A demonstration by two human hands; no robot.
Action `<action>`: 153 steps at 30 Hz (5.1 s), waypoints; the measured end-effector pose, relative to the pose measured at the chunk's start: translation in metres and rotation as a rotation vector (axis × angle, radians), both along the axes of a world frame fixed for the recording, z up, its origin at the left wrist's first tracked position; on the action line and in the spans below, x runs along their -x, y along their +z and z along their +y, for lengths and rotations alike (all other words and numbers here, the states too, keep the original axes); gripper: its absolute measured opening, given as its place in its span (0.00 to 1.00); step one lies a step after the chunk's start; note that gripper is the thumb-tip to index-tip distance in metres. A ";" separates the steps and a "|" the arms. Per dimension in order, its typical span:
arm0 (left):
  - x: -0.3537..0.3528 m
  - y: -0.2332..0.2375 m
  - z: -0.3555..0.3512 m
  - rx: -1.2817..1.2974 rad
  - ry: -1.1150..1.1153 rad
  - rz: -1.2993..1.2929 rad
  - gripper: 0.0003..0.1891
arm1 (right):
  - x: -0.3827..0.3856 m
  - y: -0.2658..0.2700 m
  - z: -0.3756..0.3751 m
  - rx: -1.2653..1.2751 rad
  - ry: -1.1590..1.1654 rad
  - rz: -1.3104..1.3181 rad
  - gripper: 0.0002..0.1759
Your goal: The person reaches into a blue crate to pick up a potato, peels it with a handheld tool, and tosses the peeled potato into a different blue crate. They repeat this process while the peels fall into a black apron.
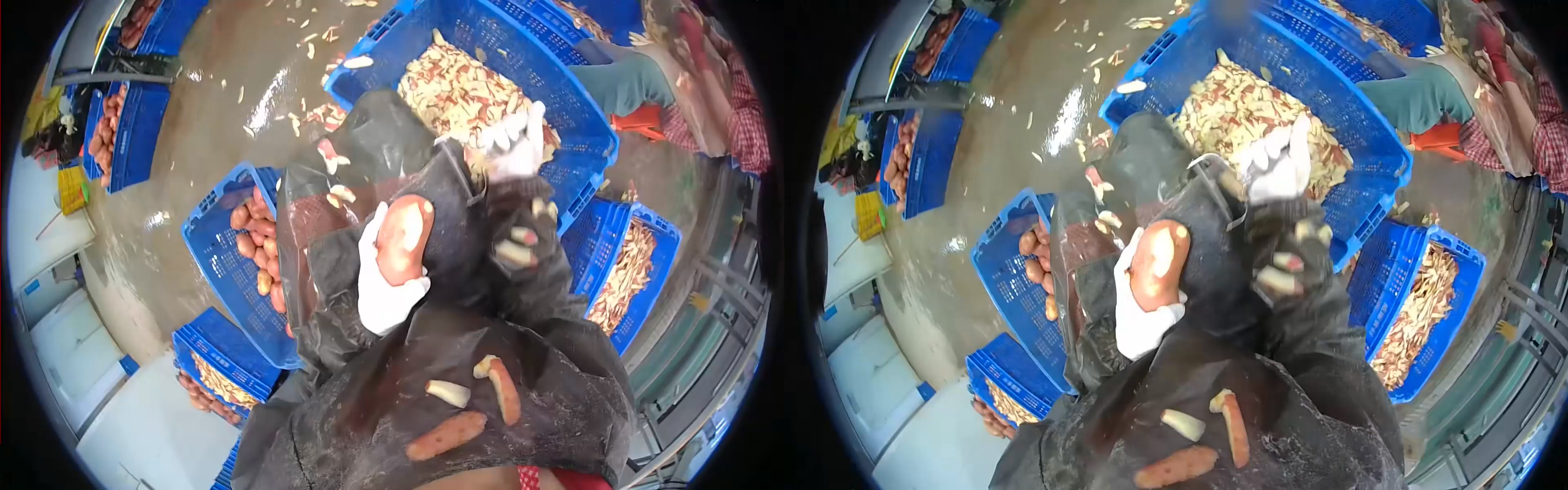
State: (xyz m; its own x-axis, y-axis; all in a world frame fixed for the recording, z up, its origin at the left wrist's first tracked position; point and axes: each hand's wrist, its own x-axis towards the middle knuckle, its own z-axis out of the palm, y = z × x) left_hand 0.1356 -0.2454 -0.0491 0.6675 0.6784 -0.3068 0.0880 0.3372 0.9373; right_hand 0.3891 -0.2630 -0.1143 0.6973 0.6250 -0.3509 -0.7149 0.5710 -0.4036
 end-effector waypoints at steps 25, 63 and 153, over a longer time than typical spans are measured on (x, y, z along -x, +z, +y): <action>0.004 -0.001 0.020 -0.555 -0.150 0.160 0.47 | 0.011 0.005 0.032 0.129 0.053 0.123 0.29; 0.009 0.014 0.013 -0.505 -0.263 0.214 0.40 | 0.033 0.036 -0.005 -0.439 0.337 0.003 0.22; -0.016 -0.025 0.004 -1.037 -0.191 -0.403 0.17 | 0.019 -0.023 -0.043 -0.117 0.131 0.405 0.25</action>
